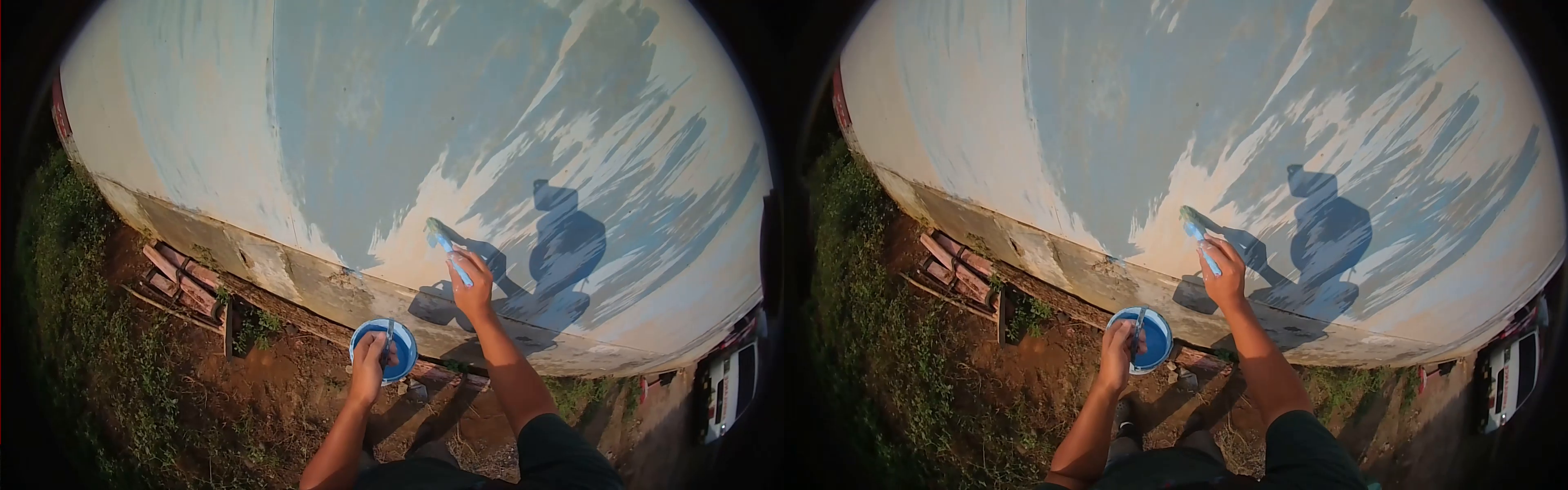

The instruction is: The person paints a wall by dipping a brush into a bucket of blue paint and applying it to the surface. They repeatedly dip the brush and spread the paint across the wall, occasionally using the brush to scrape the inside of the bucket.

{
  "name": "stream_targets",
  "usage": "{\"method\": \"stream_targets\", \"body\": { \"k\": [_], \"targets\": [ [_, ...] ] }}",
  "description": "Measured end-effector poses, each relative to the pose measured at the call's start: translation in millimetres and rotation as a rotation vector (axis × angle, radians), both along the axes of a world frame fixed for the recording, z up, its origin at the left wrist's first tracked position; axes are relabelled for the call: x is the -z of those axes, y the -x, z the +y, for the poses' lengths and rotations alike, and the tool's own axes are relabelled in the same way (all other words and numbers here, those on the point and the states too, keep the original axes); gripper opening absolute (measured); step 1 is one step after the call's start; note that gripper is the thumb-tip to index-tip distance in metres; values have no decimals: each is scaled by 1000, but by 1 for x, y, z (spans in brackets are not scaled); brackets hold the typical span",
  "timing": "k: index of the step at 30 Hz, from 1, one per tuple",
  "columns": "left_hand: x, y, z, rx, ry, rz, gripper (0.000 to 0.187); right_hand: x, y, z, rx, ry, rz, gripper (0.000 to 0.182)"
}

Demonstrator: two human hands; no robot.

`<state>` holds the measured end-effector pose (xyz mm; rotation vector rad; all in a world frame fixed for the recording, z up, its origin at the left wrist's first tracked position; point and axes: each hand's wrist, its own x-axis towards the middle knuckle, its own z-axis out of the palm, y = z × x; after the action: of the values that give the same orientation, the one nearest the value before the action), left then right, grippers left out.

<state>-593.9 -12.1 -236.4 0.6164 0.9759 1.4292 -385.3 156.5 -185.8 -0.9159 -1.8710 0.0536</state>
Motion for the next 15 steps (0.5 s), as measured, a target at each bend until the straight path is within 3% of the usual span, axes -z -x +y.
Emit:
{"method": "stream_targets", "body": {
  "k": [4,8,10,15],
  "targets": [
    [24,21,3,4,40,16,30,-3,7,-28,159,-191,21,21],
    [37,35,8,-23,89,10,30,78,8,-33,57,111,-16,20],
    [42,41,12,-34,115,-15,30,117,4,-23,55,279,-203,21],
    [53,53,12,-53,157,28,27,138,-3,11,43,240,-240,21]
  ]
}}
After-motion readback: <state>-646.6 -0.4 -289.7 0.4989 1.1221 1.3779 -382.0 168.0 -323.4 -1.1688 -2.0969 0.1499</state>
